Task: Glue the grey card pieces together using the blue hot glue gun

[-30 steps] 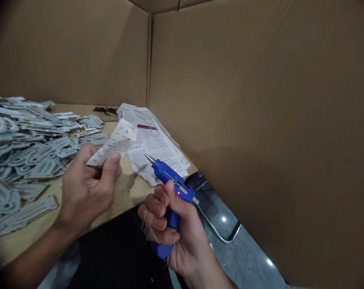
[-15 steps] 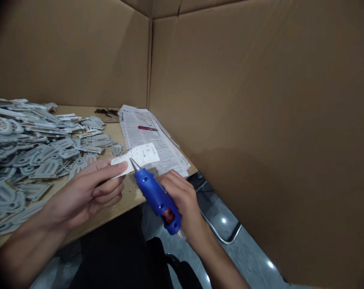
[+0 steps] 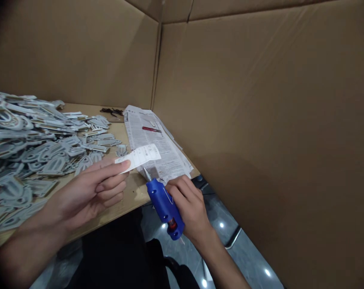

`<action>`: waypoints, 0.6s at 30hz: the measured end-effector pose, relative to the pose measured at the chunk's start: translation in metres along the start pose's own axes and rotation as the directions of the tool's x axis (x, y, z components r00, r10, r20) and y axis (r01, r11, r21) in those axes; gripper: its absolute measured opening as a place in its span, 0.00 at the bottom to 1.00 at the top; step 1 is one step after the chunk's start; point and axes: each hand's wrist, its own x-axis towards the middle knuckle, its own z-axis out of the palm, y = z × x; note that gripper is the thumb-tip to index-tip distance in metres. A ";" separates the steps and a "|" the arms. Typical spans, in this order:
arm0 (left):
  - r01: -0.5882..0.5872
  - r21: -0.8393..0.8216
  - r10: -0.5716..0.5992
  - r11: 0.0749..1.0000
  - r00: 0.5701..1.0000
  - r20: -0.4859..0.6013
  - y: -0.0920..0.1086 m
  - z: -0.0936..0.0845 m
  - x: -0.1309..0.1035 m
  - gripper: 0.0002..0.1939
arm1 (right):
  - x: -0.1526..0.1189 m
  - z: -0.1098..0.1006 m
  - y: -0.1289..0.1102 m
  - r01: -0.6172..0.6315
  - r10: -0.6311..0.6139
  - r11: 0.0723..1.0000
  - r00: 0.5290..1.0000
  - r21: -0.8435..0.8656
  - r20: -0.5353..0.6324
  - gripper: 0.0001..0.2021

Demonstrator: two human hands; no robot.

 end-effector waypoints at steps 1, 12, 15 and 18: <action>-0.025 0.023 0.025 0.999 1.000 0.007 -0.001 0.000 0.000 0.19 | -0.001 0.001 -0.002 -0.020 0.020 0.999 1.000 0.031 -0.018 0.09; -0.417 0.472 0.433 0.777 0.898 0.081 -0.015 -0.003 0.008 0.11 | 0.005 0.015 -0.037 -0.547 0.471 -0.031 0.730 0.837 0.495 0.18; -0.450 0.533 0.511 0.716 0.859 0.038 -0.019 -0.002 0.008 0.12 | 0.009 0.019 -0.039 -0.499 0.381 -0.292 0.722 0.816 0.578 0.18; -0.471 0.582 0.570 0.663 0.821 0.016 -0.025 -0.003 0.008 0.13 | 0.011 0.023 -0.041 -0.418 0.357 -0.440 0.731 0.795 0.582 0.18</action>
